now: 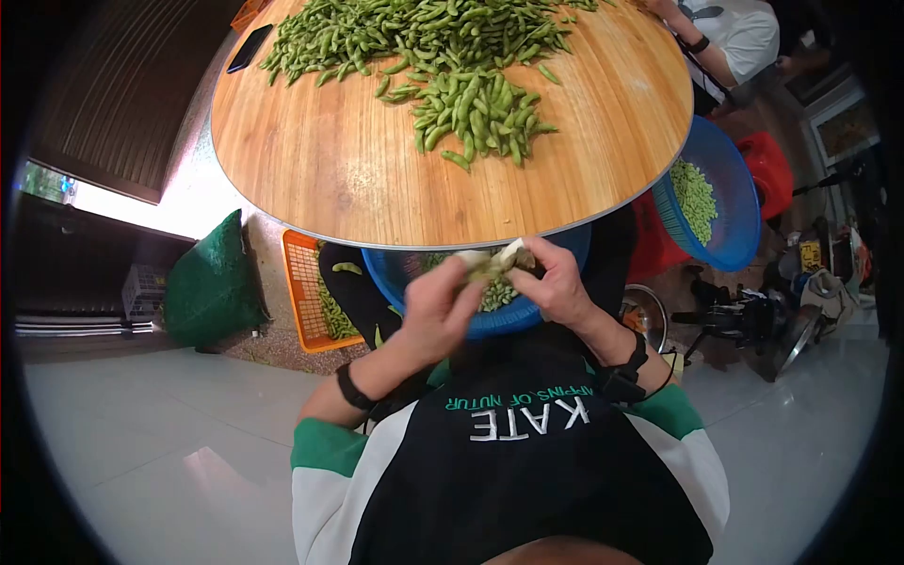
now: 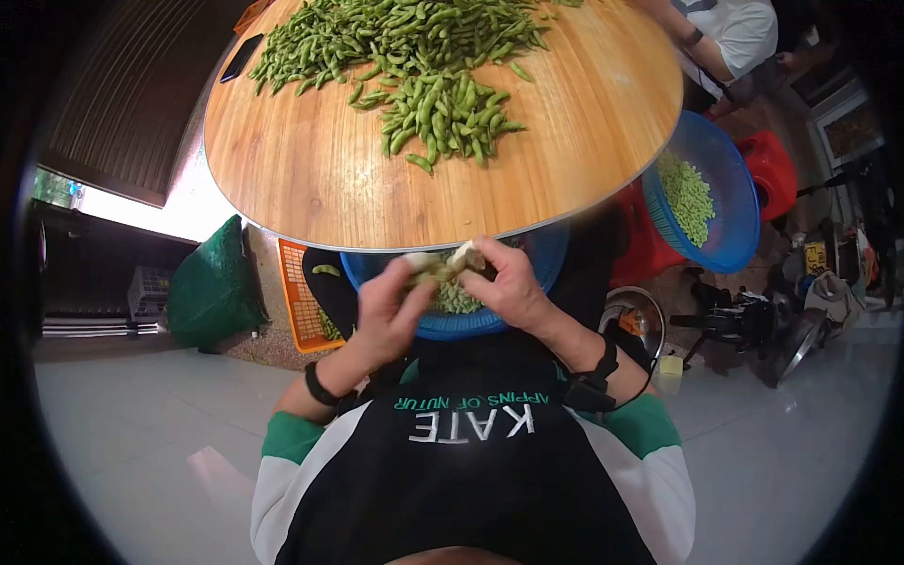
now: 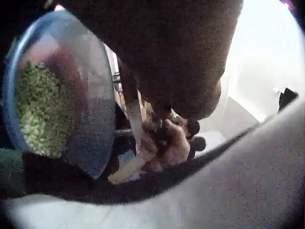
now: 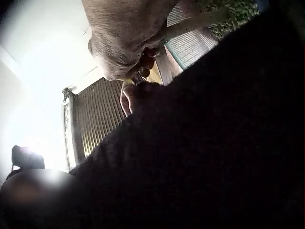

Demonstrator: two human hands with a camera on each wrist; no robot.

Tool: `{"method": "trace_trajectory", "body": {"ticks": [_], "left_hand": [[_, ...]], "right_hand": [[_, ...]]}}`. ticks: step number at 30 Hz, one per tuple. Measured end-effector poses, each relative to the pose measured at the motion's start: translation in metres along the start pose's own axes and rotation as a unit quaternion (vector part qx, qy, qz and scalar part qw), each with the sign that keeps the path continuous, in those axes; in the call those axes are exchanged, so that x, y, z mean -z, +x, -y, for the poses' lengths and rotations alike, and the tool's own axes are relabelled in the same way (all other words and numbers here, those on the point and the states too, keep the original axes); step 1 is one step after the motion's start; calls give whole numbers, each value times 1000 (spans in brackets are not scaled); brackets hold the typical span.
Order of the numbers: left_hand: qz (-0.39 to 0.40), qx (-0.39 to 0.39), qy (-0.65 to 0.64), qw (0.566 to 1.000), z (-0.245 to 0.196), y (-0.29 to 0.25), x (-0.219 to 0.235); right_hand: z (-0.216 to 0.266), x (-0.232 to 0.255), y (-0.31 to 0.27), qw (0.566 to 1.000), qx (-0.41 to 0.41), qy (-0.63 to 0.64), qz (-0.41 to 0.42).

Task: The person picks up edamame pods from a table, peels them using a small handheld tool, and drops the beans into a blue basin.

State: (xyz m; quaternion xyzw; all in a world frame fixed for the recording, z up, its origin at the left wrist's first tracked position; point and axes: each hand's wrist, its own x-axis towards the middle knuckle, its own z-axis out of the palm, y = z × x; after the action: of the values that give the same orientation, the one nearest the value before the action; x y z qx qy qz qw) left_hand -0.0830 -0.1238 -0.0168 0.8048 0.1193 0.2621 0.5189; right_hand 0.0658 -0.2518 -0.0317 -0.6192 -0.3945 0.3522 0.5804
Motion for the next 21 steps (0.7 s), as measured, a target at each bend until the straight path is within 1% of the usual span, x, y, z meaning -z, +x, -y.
{"method": "trace_trajectory", "body": {"ticks": [1, 3, 4, 5, 6, 7, 8, 9, 10, 11, 12, 13, 14, 15, 16, 17, 18, 19, 20, 21], "left_hand": [[-12, -3, 21, 1000, -2, -1, 15], [-54, -3, 34, 998, 1, -8, 47], [9, 46, 145, 988, -8, -10, 72], [71, 95, 254, 960, -19, -13, 97], [124, 99, 370, 915, -19, -22, 115], [174, 101, 478, 855, -21, -29, 127], [203, 144, 537, 806, -26, -31, 132], [204, 142, 538, 806, -25, -26, 132], [191, 92, 485, 848, -22, -15, 132], [175, 42, 430, 885, -18, -3, 131], [119, 56, 331, 934, -7, 9, 121], [79, 33, 305, 948, -4, 24, 105], [38, 10, 276, 960, -1, 41, 87], [27, -18, 278, 960, 3, 58, 71], [16, -44, 279, 959, 10, 75, 57], [-12, -57, 299, 952, 26, 90, 42], [-14, -36, 324, 945, 31, 104, 29], [-18, -37, 323, 946, 42, 112, 21], [-36, -43, 368, 928, 54, 120, 15], [-52, -48, 414, 908, 57, 125, 11]], "right_hand": [[0, 0, 0, 1000, 1, 2, -2], [0, 0, 0, 998, 10, 49, 28], [1, 1, 1, 998, 11, 51, 26], [3, 3, 2, 998, 3, 57, 17], [4, 5, 3, 998, -6, 64, 8], [3, 6, 3, 998, -5, 66, 6], [3, 7, 3, 997, -12, 74, 7], [3, 8, 3, 996, -19, 82, 9], [4, 8, 3, 996, -18, 82, 7], [6, 8, 4, 997, -34, 74, 13], [7, 7, 5, 996, -51, 66, 19], [10, 6, 6, 996, -51, 64, 20], [13, 5, 7, 994, -57, 91, 4], [14, 5, 7, 991, -64, 118, -11], [14, 7, 6, 991, -68, 115, -11], [13, 8, 7, 988, -87, 130, -16], [12, 10, 7, 984, -105, 145, -21], [11, 10, 7, 984, -104, 142, -19], [9, 10, 8, 980, -88, 169, -59], [11, 9, 9, 973, -72, 197, -99]]}}
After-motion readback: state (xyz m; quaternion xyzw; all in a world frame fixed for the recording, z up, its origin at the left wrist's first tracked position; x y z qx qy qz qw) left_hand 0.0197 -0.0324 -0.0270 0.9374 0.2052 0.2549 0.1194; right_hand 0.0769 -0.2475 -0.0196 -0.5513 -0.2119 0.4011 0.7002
